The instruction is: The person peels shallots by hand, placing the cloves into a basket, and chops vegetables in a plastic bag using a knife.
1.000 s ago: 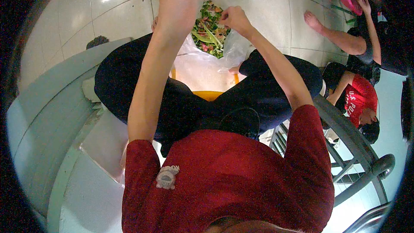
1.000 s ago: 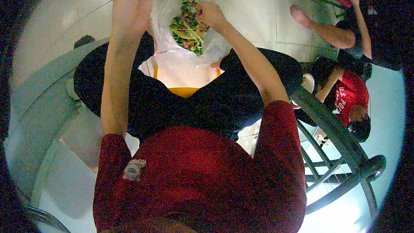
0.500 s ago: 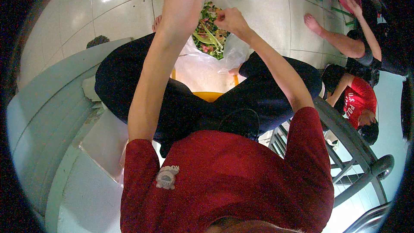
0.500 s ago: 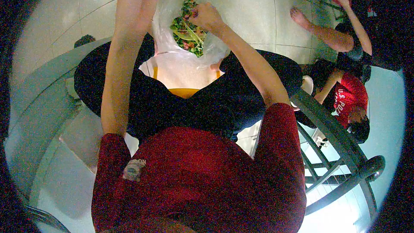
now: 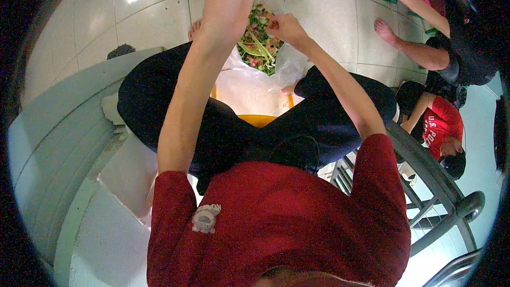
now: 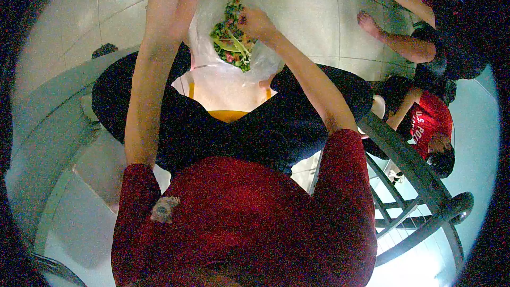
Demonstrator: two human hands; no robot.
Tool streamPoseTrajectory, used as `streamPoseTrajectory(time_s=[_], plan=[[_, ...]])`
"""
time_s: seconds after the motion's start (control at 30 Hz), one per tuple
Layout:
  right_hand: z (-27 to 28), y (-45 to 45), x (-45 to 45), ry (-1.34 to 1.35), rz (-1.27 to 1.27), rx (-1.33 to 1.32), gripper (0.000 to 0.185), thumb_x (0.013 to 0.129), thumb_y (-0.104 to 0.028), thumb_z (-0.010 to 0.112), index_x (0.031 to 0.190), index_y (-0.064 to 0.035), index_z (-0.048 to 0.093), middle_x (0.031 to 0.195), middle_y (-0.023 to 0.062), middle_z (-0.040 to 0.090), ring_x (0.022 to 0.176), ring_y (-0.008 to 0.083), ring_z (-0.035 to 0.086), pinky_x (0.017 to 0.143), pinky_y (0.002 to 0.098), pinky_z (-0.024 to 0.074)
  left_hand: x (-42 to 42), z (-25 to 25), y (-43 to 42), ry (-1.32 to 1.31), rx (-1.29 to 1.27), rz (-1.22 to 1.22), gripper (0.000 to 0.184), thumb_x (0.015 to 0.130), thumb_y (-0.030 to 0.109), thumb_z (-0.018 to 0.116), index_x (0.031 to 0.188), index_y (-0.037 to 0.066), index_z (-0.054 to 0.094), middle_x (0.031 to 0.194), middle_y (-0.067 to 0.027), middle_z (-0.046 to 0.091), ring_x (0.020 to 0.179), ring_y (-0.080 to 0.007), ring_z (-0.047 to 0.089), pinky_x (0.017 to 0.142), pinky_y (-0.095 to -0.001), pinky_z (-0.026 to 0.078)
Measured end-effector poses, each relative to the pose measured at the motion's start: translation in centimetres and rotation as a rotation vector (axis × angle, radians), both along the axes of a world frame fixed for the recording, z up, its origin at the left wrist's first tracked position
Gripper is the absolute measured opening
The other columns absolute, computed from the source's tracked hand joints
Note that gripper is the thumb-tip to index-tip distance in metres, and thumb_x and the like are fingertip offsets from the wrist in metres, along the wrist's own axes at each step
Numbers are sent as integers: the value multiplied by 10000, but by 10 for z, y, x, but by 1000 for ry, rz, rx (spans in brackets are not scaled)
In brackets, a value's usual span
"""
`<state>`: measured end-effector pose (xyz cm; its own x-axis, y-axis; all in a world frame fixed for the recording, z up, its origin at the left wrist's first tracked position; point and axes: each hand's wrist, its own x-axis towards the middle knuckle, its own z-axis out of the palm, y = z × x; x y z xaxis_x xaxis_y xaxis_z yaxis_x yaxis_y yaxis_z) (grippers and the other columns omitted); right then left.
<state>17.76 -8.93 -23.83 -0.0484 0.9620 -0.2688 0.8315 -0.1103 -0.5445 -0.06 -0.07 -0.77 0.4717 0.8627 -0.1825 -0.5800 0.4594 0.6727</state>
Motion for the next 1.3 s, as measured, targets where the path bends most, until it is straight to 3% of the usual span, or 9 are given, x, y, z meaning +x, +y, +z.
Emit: streamPoseTrajectory(time_s=[0.27, 0.5, 0.77, 0.87, 0.93, 1.03, 1.13, 1.2, 1.3], plan=[[-6, -3, 0, -21, -1, 90, 301, 741, -332, 764, 773, -36, 718, 695, 135, 696, 635, 301, 679, 654, 388, 544, 0, -4, -1, -8, 23, -18, 199, 1030, 225, 554, 1042, 34, 609, 929, -40, 610, 814, -123, 563, 766, -269, 462], [15, -2, -6, 5, -64, 29, 313, 753, -343, 721, 745, -30, 722, 696, 152, 699, 643, 315, 684, 678, 395, 553, 1, -4, 0, -2, -1, -16, 201, 1025, 223, 562, 1038, 29, 616, 919, -45, 620, 806, -127, 571, 752, -266, 464], [9, -1, 1, 100, 24, -57, 251, 688, -174, 768, 896, -34, 775, 728, 150, 720, 666, 259, 713, 673, 362, 564, 0, 2, 1, -27, -9, 9, 202, 1027, 217, 557, 1042, 24, 614, 940, -56, 630, 817, -127, 579, 764, -271, 475], [18, 0, 1, 182, 22, -108, 235, 680, -168, 794, 844, -2, 760, 718, 141, 721, 630, 241, 704, 631, 350, 557, 1, 1, 2, -16, 5, -27, 162, 1016, 163, 563, 1067, 16, 608, 970, -71, 639, 853, -151, 595, 807, -280, 495], [42, 4, -5, 150, 5, -105, 221, 681, -169, 801, 808, 5, 750, 696, 142, 713, 610, 244, 698, 609, 350, 552, 4, -5, 3, 121, 120, -21, 218, 1027, 197, 555, 1105, -6, 554, 1044, -142, 681, 878, -182, 632, 817, -325, 516], [92, 12, -13, 72, 26, -118, 198, 712, -142, 798, 808, 13, 722, 694, 130, 705, 648, 248, 702, 624, 345, 546, 8, 0, -4, 144, 154, 48, 269, 1024, 223, 564, 1157, -10, 549, 1062, -149, 686, 882, -184, 645, 825, -324, 515], [155, 8, -24, 126, 55, 31, 251, 769, -130, 776, 963, 9, 696, 803, 119, 720, 740, 247, 703, 689, 334, 542, 9, 7, -6, 186, 249, 77, 347, 1026, 246, 562, 1259, -10, 537, 1070, -134, 689, 844, -178, 661, 780, -314, 523], [183, 5, -25, 165, -14, 467, 283, 800, -134, 758, 1064, -89, 668, 947, 110, 700, 860, 317, 679, 753, 406, 530, 10, 9, -7, 201, 290, 98, 351, 1028, 248, 560, 1268, -7, 546, 1061, -126, 690, 829, -174, 665, 756, -307, 525], [214, 13, -12, 99, -201, 806, 302, 827, -163, 747, 1108, -102, 654, 983, 96, 694, 861, 315, 667, 771, 400, 527, 12, 8, -9, 292, 398, 93, 304, 1036, 200, 541, 1247, -19, 538, 1058, -144, 694, 756, -176, 669, 676, -280, 501]])
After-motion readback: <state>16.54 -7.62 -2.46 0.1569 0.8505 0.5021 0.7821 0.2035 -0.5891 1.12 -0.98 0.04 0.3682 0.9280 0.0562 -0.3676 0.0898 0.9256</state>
